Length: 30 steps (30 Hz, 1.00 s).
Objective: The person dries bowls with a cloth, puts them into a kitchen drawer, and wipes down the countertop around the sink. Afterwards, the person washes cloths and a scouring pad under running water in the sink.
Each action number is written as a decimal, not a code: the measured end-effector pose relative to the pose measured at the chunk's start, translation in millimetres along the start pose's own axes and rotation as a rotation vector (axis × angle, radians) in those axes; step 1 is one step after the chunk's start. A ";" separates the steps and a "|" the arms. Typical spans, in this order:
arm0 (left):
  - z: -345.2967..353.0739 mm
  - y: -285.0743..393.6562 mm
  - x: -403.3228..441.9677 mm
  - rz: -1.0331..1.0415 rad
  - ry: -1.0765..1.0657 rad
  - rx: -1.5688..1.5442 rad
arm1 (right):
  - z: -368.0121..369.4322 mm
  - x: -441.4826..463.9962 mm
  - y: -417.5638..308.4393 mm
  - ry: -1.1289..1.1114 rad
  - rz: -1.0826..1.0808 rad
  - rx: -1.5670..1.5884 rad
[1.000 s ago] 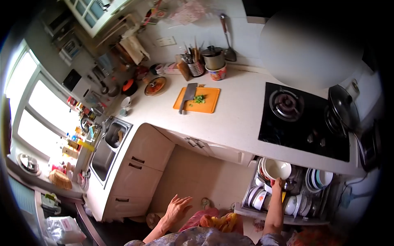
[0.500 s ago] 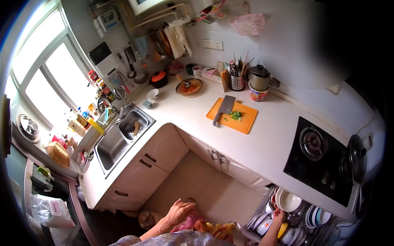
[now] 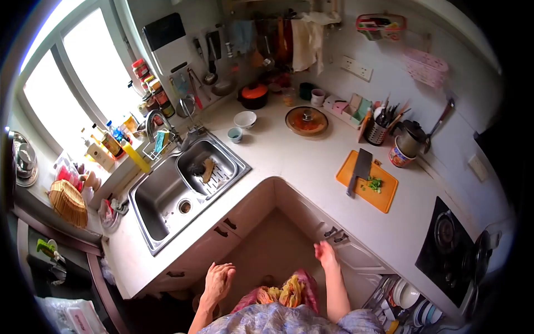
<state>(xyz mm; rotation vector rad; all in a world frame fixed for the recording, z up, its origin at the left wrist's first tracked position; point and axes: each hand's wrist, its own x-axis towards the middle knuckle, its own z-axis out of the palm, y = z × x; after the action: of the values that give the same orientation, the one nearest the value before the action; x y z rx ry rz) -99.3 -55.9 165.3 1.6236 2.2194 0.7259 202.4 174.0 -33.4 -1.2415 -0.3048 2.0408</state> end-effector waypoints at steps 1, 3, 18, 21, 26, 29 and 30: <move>-3.6 -10.5 4.4 -0.008 -0.002 -0.006 | 45.4 9.4 -14.8 -0.036 -0.061 -0.107; -5.4 -30.4 10.1 -0.098 0.056 -0.025 | 126.2 29.7 -41.2 -0.100 -0.155 -0.277; -39.6 -95.0 172.8 -0.398 0.195 0.006 | 479.8 310.8 -135.1 -0.116 -0.181 -0.807; -41.8 -102.9 200.8 -0.413 0.207 -0.020 | 509.5 349.4 -139.6 -0.042 -0.159 -0.966; -43.6 -112.8 215.2 -0.447 0.235 -0.036 | 518.5 413.9 -121.0 0.034 -0.218 -1.004; -46.2 -125.0 212.7 -0.480 0.221 -0.029 | 527.7 407.0 -123.6 -0.066 -1.064 -1.480; -47.6 -129.5 211.6 -0.485 0.225 -0.032 | 543.9 365.1 -129.6 -0.071 -1.065 -1.484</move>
<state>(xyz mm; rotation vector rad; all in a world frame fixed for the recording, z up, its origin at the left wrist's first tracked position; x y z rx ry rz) -294.3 103.3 144.6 0.9582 2.5966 0.8233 -301.1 601.4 65.2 -1.1996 -2.1922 0.6907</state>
